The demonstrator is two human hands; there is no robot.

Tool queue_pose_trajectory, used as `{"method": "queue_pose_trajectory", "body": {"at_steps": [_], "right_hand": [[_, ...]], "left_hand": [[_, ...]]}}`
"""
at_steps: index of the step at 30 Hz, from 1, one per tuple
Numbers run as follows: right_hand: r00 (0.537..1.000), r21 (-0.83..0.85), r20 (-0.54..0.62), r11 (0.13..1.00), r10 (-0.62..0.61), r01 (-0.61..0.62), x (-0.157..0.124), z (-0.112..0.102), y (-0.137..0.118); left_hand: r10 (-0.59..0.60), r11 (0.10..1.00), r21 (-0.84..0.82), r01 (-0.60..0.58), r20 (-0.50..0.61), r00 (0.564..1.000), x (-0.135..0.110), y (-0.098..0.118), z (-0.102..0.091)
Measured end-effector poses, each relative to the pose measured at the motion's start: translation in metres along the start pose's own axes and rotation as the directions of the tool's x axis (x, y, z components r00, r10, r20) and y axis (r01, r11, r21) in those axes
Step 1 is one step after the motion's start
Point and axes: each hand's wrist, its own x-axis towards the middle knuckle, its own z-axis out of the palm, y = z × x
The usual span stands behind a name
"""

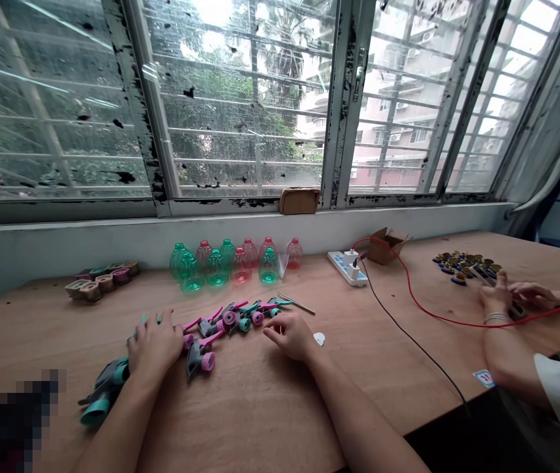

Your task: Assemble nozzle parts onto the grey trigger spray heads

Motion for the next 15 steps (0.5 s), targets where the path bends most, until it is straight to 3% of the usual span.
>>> {"method": "queue_pose_trajectory", "body": {"at_steps": [5,15], "right_hand": [[0.999,-0.014,0.046,1.0,-0.003,0.004,0.0,-0.002,-0.003],[0.992,-0.057,0.125,0.998,0.007,0.0,-0.002,0.003,0.004]], "left_hand": [[-0.018,1.0,0.017,0.016,0.118,0.993,0.005,-0.014,0.015],[-0.086,0.991,-0.087,0.098,0.135,0.987,0.01,-0.02,0.01]]}}
